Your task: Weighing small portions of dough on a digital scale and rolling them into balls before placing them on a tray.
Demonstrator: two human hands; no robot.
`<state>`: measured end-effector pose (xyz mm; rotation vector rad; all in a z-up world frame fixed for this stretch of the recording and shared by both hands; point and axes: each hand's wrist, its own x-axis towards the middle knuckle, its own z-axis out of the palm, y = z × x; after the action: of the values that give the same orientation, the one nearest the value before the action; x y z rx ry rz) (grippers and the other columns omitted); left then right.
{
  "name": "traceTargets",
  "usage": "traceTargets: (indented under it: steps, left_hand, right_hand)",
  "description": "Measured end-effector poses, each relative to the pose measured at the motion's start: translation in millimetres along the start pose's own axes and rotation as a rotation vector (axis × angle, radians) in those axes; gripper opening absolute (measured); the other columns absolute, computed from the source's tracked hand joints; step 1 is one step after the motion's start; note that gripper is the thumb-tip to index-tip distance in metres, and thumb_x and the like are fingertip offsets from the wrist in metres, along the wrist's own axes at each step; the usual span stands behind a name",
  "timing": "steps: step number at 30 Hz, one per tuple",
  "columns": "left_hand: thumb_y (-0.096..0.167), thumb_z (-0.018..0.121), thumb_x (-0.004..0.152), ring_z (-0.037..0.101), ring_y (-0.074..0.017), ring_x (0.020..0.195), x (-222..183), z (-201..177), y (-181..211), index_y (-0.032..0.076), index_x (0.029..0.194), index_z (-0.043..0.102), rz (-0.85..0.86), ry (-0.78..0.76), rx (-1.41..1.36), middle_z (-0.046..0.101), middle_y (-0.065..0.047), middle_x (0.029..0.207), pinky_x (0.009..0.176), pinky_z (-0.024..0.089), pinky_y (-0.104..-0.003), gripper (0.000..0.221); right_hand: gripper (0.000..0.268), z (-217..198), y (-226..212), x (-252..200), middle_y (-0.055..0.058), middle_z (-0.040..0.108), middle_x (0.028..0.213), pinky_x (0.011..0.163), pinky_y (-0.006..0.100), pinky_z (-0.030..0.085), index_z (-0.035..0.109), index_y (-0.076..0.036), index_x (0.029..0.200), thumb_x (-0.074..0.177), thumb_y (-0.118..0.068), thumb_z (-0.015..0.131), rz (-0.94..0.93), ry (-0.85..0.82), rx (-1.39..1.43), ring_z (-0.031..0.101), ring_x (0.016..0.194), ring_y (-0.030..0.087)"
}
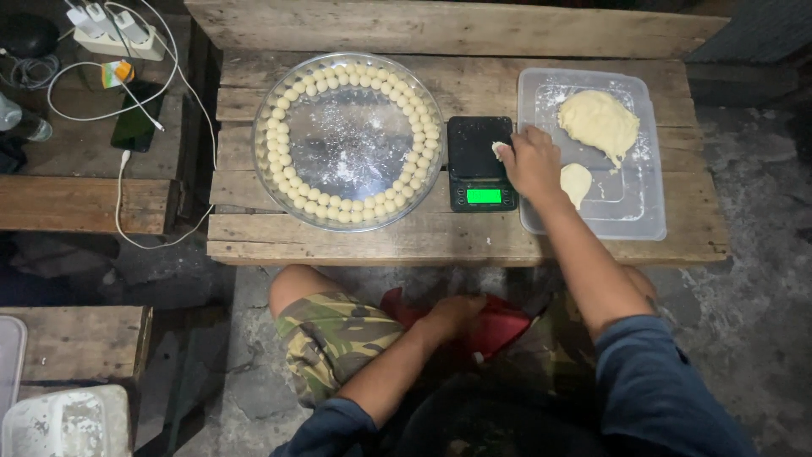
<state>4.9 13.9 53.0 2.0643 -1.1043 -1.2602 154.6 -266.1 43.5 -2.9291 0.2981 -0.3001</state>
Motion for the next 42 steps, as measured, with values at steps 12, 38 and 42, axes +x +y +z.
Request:
traceTargets:
  steps: [12, 38, 42]
  left_hand:
    - [0.022, 0.049, 0.103, 0.057, -0.0328, 0.133, -2, -2, 5, 0.01, 0.147, 0.051, 0.031, -0.001, 0.385, 0.061, -0.016, 0.143, 0.117, 0.036, -0.054, 0.046]
    - [0.031, 0.032, 0.108, 0.045, -0.0215, 0.143, -10, -7, 73, 0.003, 0.144, 0.052, 0.527, 0.811, -1.393, 0.052, -0.014, 0.151, 0.127, 0.025, -0.036, 0.05]
    - [0.057, 0.033, 0.106, 0.023, -0.0285, 0.157, -3, 30, 52, 0.002, 0.156, 0.031, 0.687, 0.829, -0.941, 0.028, -0.017, 0.166, 0.132, 0.011, -0.042, 0.075]
  right_hand:
    - [0.022, 19, -12, -11, 0.001, 0.064, 0.078, 0.075, 0.034, 0.051, 0.071, -0.02, 0.102, 0.085, -0.022, 0.085, 0.143, 0.013, 0.664, 0.063, 0.077, 0.019]
    - [0.106, -69, -126, -221, 0.02, 0.026, 0.169, 0.129, 0.067, -0.001, 0.03, -0.004, 0.162, 0.094, -0.084, 0.01, -0.377, 0.402, 0.562, 0.021, 0.161, 0.042]
    - [0.097, -126, -160, -242, 0.037, 0.023, 0.163, 0.132, 0.065, -0.002, 0.009, -0.004, 0.166, 0.102, -0.077, 0.011, -0.745, 0.41, 0.645, 0.018, 0.16, 0.046]
